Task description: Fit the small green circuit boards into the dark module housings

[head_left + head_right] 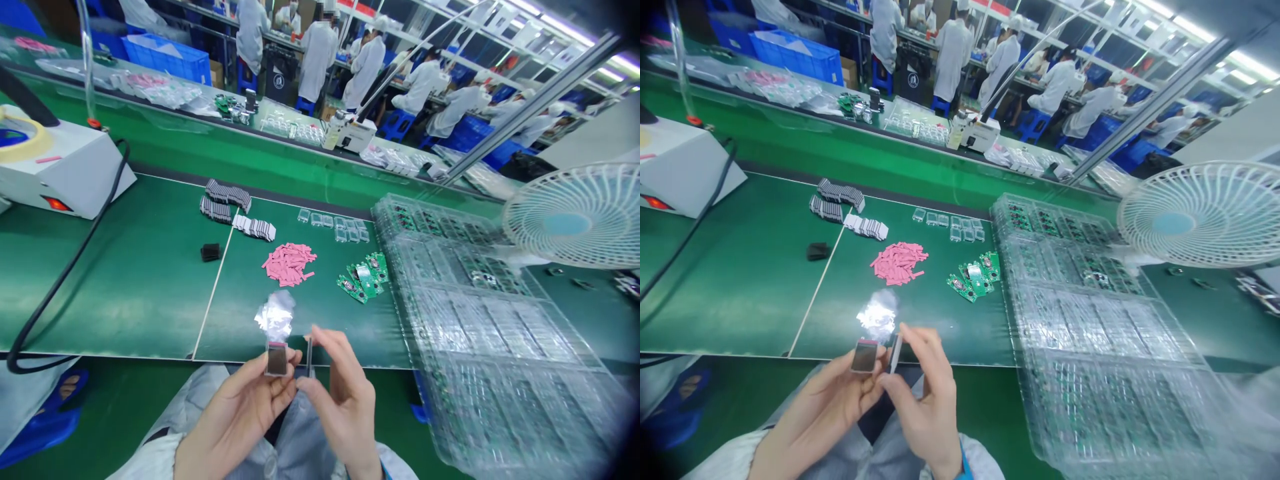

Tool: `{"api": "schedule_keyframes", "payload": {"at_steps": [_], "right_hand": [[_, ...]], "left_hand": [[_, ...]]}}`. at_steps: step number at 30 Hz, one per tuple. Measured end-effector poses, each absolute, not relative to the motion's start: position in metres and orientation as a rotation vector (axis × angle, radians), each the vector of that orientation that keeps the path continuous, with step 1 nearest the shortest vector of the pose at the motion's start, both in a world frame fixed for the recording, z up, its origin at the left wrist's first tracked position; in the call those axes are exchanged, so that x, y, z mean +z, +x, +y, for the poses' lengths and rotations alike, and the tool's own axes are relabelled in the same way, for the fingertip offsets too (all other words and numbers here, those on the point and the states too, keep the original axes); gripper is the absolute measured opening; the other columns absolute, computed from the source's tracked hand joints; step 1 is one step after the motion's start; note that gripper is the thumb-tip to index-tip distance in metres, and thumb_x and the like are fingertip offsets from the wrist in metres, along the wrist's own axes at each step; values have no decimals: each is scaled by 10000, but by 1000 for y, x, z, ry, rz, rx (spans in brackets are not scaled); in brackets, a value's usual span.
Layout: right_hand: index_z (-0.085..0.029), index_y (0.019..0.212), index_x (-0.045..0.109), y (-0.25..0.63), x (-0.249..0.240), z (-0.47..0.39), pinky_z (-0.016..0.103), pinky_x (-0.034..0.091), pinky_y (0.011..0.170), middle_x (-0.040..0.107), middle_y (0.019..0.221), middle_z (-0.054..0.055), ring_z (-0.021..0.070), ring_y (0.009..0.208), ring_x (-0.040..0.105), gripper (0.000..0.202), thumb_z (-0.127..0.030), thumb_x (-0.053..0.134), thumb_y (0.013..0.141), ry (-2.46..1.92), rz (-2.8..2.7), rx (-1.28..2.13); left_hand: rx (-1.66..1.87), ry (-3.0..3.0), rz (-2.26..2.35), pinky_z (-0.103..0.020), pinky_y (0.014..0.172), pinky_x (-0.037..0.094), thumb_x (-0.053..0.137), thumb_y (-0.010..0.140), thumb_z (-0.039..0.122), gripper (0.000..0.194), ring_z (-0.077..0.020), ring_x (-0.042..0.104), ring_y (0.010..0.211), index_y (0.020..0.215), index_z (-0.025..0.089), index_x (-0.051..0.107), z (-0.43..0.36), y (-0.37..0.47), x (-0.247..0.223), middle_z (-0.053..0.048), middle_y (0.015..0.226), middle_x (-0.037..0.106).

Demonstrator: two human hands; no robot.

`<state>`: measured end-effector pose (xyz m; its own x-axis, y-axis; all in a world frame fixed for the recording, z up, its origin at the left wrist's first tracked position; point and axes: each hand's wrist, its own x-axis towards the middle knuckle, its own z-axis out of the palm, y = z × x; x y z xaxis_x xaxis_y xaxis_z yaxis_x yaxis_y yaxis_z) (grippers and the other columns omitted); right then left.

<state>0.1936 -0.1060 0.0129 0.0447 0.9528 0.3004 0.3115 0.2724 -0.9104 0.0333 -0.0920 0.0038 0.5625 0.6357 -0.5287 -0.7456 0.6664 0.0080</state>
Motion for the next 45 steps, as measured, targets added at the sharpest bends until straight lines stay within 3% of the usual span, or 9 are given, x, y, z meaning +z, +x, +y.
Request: {"api": "schedule_keyframes", "payload": {"at_steps": [5,12,18,25,31,35,37,40,45], "right_hand": [[-274,1141,640,190,33,-108,487,489,861,706,1144,83,294,1066,615,288,-124,638,895,-1194,-1869,491],[-208,1156,621,182,33,-112,478,457,860,720,1188,110,292,1095,637,346,-18,590,868,-1200,-1995,239],[-207,1063,644,176,43,-111,426,432,780,765,1055,72,256,926,674,259,-35,554,891,-1247,-2060,157],[-155,1047,658,174,44,-112,388,420,765,755,1017,83,215,892,632,218,-44,506,936,-1248,-2078,77],[-93,972,677,165,28,-115,371,415,770,734,998,112,204,868,603,195,-33,493,950,-1152,-2031,69],[-114,987,674,164,27,-115,361,421,753,734,973,98,197,860,603,195,-35,500,950,-1168,-2021,117],[-156,1010,674,172,31,-110,366,422,775,726,1012,76,197,890,606,141,-109,554,953,-1183,-2034,188],[-207,978,688,200,35,-92,379,410,812,690,1032,60,203,931,598,114,-231,578,963,-1301,-1968,234],[-199,949,702,264,16,-43,392,403,790,614,923,80,244,901,538,207,-199,495,960,-1884,-1693,-48]], "left_hand": [[875,-61,621,-231,710,567,715,843,154,219,-157,698,818,1060,157,738,-91,34,9,-82,983,753],[918,20,719,-230,734,551,733,833,154,262,-152,681,850,1095,166,726,-93,32,10,-93,1034,736],[894,118,775,-259,803,552,749,833,194,255,-145,656,836,1085,164,733,-91,29,13,-84,965,732],[885,181,815,-252,800,551,802,783,228,288,-136,640,827,1059,174,742,-94,25,13,-64,934,722],[881,185,830,-204,698,546,839,740,255,327,-106,624,725,1040,167,743,-97,24,9,-28,807,699],[889,206,864,-204,708,558,839,734,233,306,-117,648,759,1018,169,744,-94,25,10,-43,875,726],[883,219,860,-218,717,568,825,748,230,314,-133,664,780,1044,170,738,-90,25,12,-64,910,739],[894,230,829,-265,805,582,795,777,239,319,-169,685,866,1080,162,732,-83,25,17,-97,981,748],[924,235,827,-306,902,576,775,791,247,324,-187,690,940,1101,168,731,-77,26,20,-101,1040,746]]}}
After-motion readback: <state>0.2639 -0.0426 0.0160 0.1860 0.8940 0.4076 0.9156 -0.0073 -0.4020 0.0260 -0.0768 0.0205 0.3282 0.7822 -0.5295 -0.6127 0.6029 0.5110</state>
